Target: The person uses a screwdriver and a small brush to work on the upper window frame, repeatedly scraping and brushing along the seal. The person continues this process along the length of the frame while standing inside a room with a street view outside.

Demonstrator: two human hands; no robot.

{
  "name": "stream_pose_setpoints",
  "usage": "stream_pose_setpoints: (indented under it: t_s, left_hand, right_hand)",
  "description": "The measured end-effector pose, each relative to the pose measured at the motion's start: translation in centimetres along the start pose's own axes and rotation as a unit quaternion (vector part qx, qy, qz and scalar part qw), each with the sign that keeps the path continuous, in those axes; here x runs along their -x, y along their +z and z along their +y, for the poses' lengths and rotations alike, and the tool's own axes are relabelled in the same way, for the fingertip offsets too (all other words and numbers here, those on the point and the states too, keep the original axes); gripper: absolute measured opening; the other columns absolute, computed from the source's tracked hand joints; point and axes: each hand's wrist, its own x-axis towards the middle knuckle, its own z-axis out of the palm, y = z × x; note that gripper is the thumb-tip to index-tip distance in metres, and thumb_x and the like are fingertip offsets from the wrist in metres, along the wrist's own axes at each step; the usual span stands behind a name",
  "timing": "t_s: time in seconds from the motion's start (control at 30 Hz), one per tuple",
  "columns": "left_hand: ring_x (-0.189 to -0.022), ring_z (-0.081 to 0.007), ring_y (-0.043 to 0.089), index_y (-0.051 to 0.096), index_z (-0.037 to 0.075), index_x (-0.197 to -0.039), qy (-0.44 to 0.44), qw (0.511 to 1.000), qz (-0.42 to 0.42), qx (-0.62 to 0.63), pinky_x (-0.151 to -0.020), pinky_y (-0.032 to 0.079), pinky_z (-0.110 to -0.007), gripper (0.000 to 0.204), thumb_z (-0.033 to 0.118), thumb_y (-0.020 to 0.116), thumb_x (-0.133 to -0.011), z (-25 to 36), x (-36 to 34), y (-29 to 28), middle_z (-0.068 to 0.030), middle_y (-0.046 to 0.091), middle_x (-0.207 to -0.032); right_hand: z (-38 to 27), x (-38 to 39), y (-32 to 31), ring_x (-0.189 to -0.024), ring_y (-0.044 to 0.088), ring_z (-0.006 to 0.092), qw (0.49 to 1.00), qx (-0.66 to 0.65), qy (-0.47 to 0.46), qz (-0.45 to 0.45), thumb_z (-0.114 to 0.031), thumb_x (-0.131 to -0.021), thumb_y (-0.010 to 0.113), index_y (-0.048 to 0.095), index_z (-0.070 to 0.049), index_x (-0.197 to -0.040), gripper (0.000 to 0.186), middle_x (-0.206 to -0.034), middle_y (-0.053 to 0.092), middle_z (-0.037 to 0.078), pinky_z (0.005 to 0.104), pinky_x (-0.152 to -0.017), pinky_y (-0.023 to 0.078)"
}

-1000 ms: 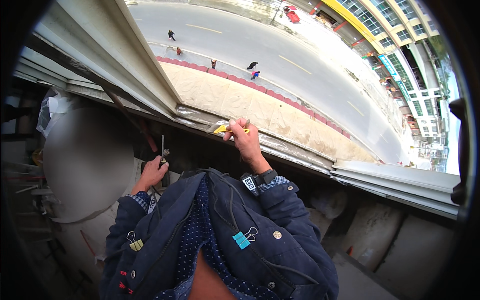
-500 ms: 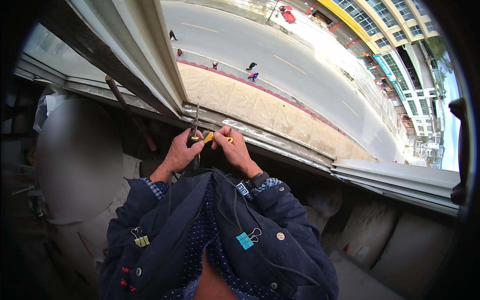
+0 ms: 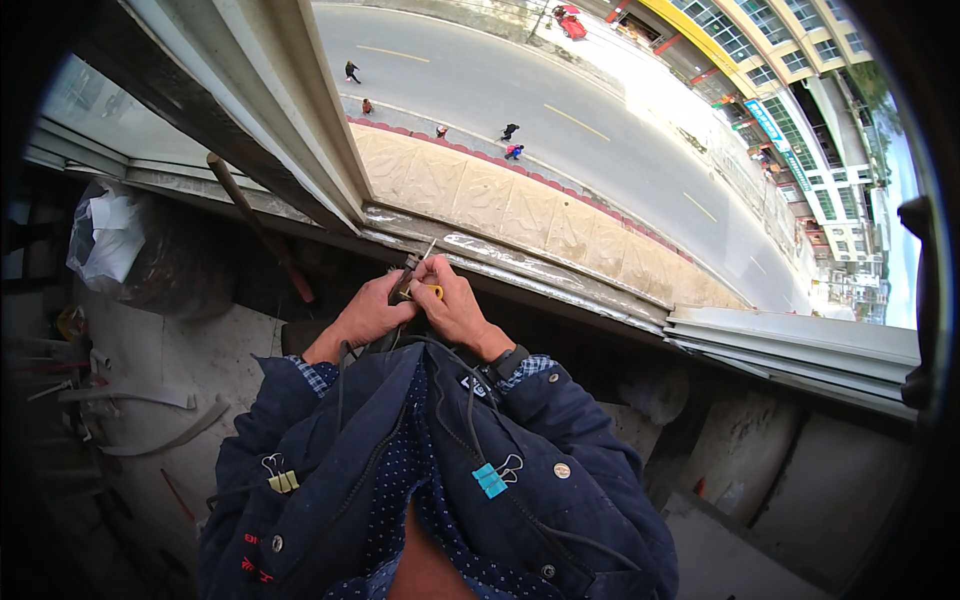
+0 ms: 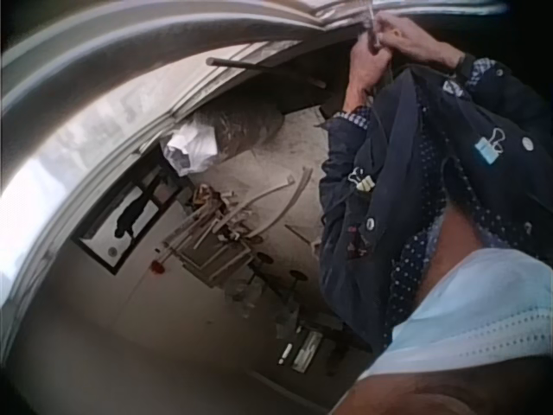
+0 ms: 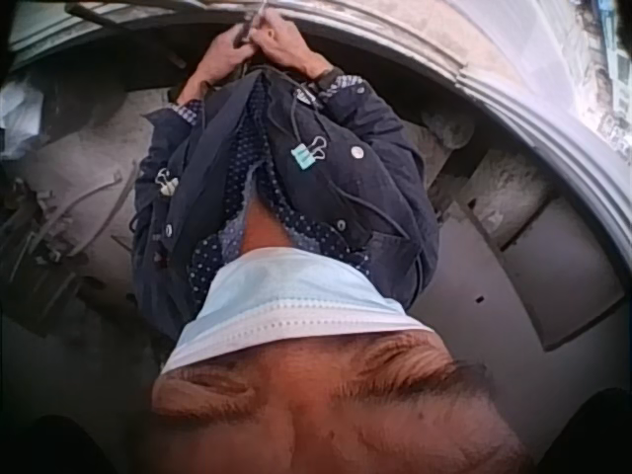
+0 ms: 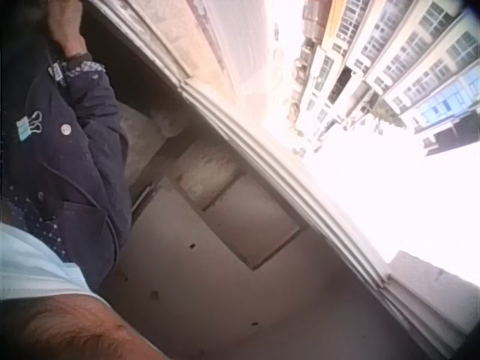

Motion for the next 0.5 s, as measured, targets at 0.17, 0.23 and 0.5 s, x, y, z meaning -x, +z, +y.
stream_pose_setpoints:
  t_s: [0.17, 0.23, 0.5]
  left_hand:
    - [-0.1, -0.0409, 0.068, 0.062, -0.002, -0.108, -0.007, 0.997, -0.024, -0.069, -0.084, 0.052, -0.041, 0.044, 0.034, 0.072, -0.085, -0.9, 0.0, 0.0, -0.0238, 0.07, -0.104]
    - [-0.101, -0.041, 0.067, 0.062, -0.002, -0.108, -0.032, 0.995, -0.018, -0.088, -0.084, 0.052, -0.042, 0.043, 0.033, 0.073, -0.084, -1.0, 0.1, -0.1, -0.0241, 0.07, -0.102]
    - [-0.094, -0.0453, 0.066, 0.06, -0.001, -0.105, -0.044, 0.965, -0.057, -0.25, -0.08, 0.051, -0.049, 0.039, 0.031, 0.067, -0.085, -2.1, 0.2, -0.2, -0.0269, 0.069, -0.094]
  right_hand:
    - [-0.6, 0.3, 0.6, -0.072, 0.067, 0.0449, 0.995, 0.095, 0.009, -0.032, -0.025, -0.097, 0.062, 0.049, -0.005, -0.1, 0.025, -0.076, 0.067, 0.02, 0.05, -0.064, 0.052]
    - [-0.9, 0.4, 0.0, -0.072, 0.067, 0.0434, 0.987, 0.156, 0.028, -0.035, -0.027, -0.096, 0.064, 0.05, -0.005, -0.1, 0.026, -0.074, 0.067, 0.019, 0.0483, -0.064, 0.052]
    - [-1.2, -0.7, -3.8, -0.063, 0.066, 0.0192, 0.986, 0.125, -0.011, 0.112, -0.028, -0.095, 0.07, 0.065, -0.001, -0.09, 0.028, -0.07, 0.067, 0.011, 0.033, -0.06, 0.052]
